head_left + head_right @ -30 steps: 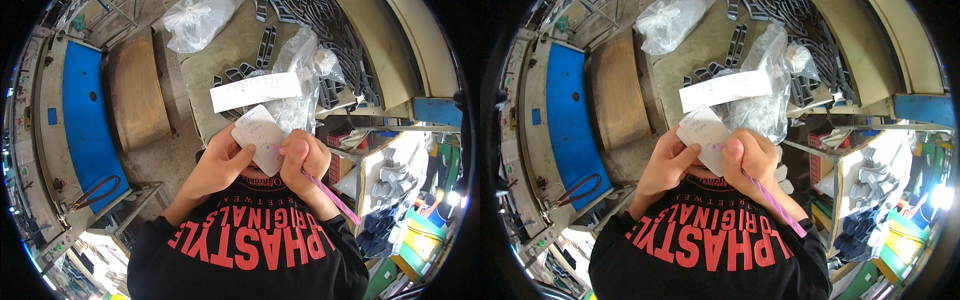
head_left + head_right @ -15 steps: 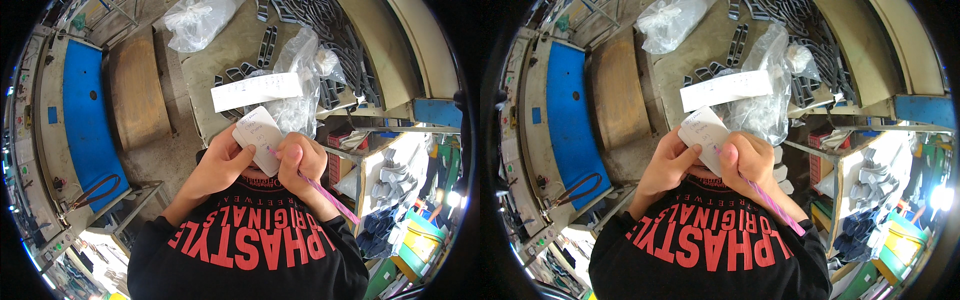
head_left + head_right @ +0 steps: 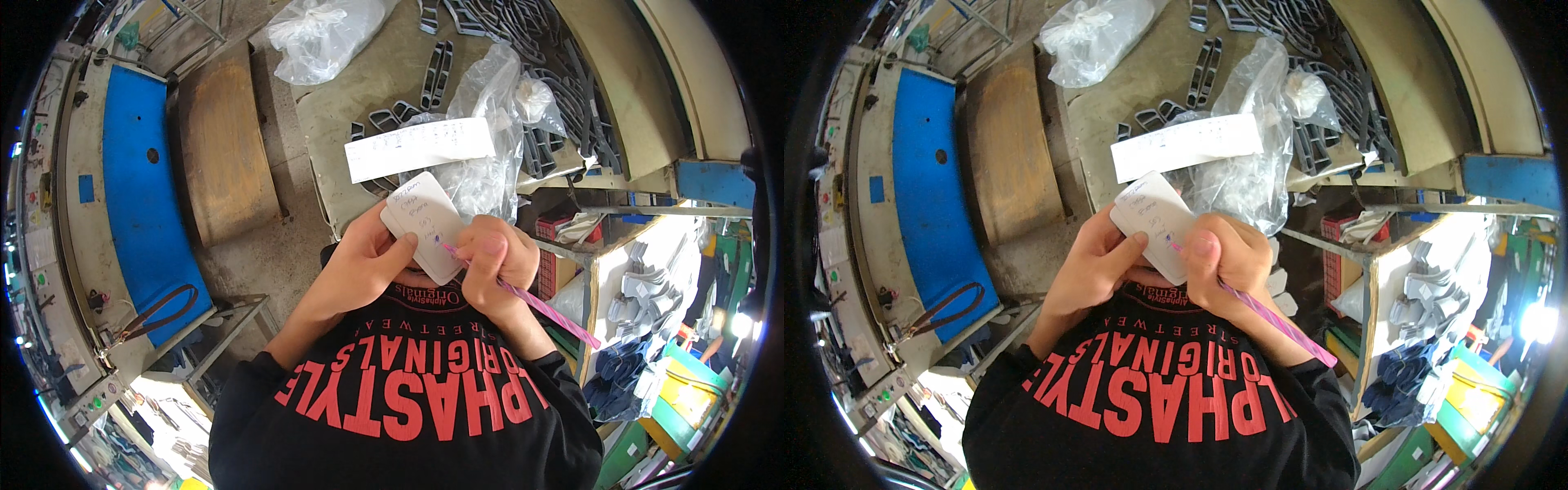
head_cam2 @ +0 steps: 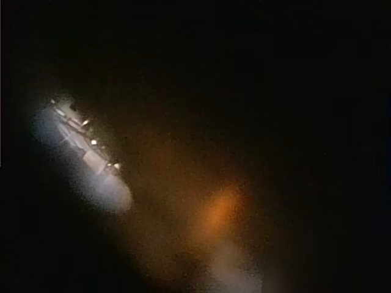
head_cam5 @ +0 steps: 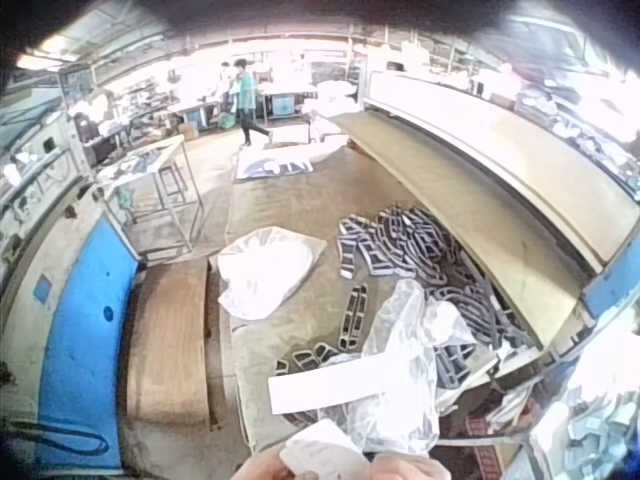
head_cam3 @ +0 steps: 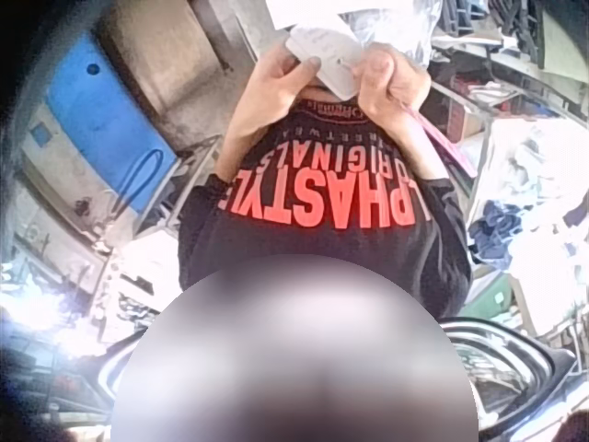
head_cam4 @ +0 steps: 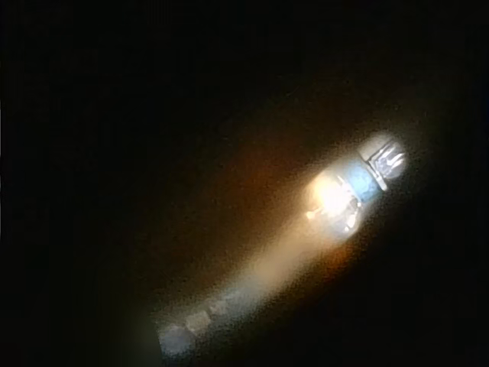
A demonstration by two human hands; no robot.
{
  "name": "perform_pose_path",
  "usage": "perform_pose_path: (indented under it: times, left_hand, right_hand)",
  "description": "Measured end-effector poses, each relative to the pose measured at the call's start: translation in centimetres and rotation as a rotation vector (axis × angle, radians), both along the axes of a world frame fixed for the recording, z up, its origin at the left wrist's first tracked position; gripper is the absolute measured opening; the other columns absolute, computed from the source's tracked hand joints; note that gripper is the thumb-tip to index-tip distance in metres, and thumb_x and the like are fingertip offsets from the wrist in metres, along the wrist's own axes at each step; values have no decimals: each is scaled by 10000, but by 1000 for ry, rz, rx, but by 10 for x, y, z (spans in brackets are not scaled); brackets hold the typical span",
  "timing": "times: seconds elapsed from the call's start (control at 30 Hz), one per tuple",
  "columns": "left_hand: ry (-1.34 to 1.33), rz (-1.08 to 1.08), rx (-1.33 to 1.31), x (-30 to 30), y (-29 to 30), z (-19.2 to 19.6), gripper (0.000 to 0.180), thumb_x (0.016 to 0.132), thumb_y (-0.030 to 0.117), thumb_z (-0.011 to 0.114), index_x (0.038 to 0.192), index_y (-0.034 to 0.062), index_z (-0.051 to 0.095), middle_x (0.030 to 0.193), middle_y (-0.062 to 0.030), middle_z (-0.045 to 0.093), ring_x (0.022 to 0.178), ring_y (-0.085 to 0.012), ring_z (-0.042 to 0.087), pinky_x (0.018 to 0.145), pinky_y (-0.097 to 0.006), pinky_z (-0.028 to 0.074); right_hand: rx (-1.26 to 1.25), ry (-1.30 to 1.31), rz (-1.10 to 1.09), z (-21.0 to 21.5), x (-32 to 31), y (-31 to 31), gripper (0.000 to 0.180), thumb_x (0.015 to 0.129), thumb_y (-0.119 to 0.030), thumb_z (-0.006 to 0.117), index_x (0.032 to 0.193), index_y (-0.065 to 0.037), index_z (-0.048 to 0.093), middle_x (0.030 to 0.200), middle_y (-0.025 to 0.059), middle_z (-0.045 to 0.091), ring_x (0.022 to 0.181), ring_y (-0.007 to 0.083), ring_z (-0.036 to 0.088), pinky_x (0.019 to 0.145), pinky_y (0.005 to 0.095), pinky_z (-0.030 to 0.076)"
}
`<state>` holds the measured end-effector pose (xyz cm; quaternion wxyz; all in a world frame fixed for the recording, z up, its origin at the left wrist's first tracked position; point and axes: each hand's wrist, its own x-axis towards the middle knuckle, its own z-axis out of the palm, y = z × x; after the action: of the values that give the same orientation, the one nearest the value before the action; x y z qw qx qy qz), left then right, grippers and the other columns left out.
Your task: The person writes on small white tags with a pink pen, then places the tags and gray plastic parts into a clear plastic bag. They tie the bag and move it to a nearby table, then pick up a stack of white parts and place them on the table.
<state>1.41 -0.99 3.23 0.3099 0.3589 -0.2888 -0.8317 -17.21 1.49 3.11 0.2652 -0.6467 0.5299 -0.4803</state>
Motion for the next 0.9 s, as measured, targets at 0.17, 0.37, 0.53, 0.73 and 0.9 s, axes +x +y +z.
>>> perform_pose_path:
  times: [0.17, 0.37, 0.53, 0.73, 0.9]
  left_hand:
    - [-12, 9, 35, 0, -1, -5, 392, 1062, 52, 426, 1446, -3, 366, 1286, -204, 592, 1132, -357, 668, 889, -488, 630]
    - [-31, 4, 31, -1, 1, -11, 374, 1067, 76, 444, 1428, -1, 386, 1290, -199, 592, 1118, -352, 675, 884, -495, 631]
    - [-24, -5, 96, -3, 2, -23, 353, 1067, 75, 440, 1408, -3, 396, 1289, -204, 590, 1121, -353, 672, 892, -486, 630]
    - [-16, 2, 86, -2, 5, -30, 351, 1064, 63, 431, 1406, -6, 396, 1290, -206, 589, 1129, -352, 668, 898, -491, 628]
    - [-37, 14, 75, -2, 4, -27, 349, 1061, 58, 434, 1402, -12, 402, 1287, -203, 592, 1119, -350, 673, 893, -484, 631]
  right_hand:
    - [-26, 45, 15, 0, -7, 5, 517, 1082, -370, 403, 705, -49, 550, 635, 66, 601, 514, 208, 567, 492, 317, 421]
    - [-10, 59, 108, -10, -8, 5, 368, 1032, -234, 494, 723, -37, 526, 631, 101, 527, 524, 282, 543, 498, 367, 418]
    - [42, 84, 117, -20, -9, 8, 344, 1018, -204, 513, 723, -28, 522, 632, 123, 514, 536, 323, 543, 515, 394, 426]
    - [69, 145, 95, -27, -6, 11, 388, 1028, -253, 492, 718, -24, 540, 634, 121, 550, 554, 322, 577, 529, 394, 446]
    - [36, 99, 143, -27, -7, 8, 190, 944, -54, 586, 765, -8, 540, 639, 153, 507, 544, 353, 532, 513, 420, 430]
